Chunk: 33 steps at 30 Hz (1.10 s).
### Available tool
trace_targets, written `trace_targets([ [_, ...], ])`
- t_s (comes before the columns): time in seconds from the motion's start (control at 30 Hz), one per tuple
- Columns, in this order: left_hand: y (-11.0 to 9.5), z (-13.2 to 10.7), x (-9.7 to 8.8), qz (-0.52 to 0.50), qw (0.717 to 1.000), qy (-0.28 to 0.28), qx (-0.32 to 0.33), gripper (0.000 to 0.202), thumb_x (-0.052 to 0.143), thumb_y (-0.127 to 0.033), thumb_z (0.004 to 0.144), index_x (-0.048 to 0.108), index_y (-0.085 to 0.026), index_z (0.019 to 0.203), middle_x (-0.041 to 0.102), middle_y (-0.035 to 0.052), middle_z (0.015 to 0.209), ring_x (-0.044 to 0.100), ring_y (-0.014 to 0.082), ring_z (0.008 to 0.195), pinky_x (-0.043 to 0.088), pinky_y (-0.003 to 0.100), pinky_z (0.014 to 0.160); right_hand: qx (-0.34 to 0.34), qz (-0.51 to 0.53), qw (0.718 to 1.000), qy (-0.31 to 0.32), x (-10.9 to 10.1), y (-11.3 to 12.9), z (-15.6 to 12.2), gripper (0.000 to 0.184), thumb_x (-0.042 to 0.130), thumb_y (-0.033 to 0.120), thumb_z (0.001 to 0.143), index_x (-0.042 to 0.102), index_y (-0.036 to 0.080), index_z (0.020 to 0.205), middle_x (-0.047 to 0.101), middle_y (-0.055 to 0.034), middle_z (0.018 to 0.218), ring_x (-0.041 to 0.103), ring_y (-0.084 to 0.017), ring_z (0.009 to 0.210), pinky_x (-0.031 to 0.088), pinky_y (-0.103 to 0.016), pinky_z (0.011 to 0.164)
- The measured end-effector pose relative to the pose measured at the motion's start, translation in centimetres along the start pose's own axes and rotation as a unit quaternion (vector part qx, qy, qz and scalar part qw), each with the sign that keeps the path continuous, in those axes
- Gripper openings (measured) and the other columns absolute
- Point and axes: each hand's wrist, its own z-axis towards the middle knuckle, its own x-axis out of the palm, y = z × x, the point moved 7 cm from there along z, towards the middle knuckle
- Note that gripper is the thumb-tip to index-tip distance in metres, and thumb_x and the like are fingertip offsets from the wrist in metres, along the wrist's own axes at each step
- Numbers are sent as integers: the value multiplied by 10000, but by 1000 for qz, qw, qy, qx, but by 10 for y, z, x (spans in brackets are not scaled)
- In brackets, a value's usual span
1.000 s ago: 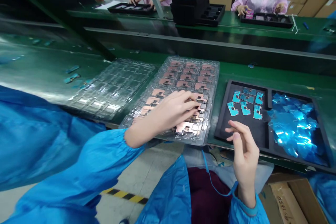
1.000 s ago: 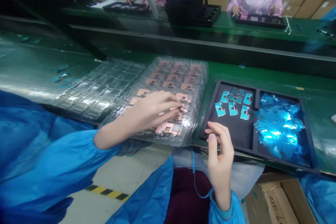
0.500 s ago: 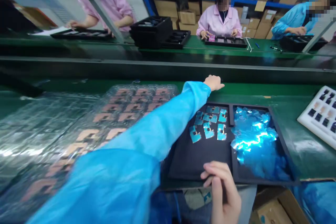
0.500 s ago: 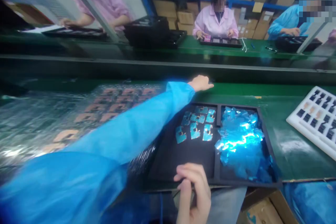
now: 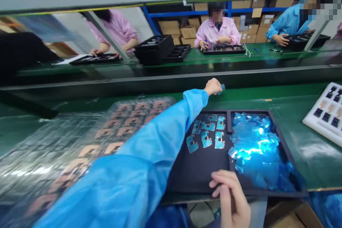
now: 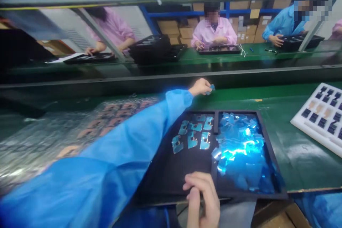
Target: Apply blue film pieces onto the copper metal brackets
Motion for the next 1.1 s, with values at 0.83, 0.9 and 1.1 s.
trace_targets([
  [0.83,113,-419,-34,-261,944,-198,43,99,739,-229,936,815,-240,999,843,-2,882,791,186,764,673,281,756,65,23,980,186,86,39,-27,128,771,326,919,768,202,952,767,-15,852,716,-128,665,620,-223,615],
  [0.9,116,-418,-32,-277,940,-195,43,89,736,-211,926,812,-241,962,835,-11,849,787,178,743,666,270,739,72,22,980,186,88,36,-29,131,767,329,929,766,200,944,770,-11,837,710,-122,633,617,-223,607],
  [1.1,130,-413,-31,-319,925,-203,22,61,737,-254,924,764,-226,877,798,-3,779,774,183,720,642,269,708,49,-6,979,198,97,39,-36,118,756,322,973,781,210,1001,796,-31,941,754,-141,733,638,-233,662],
])
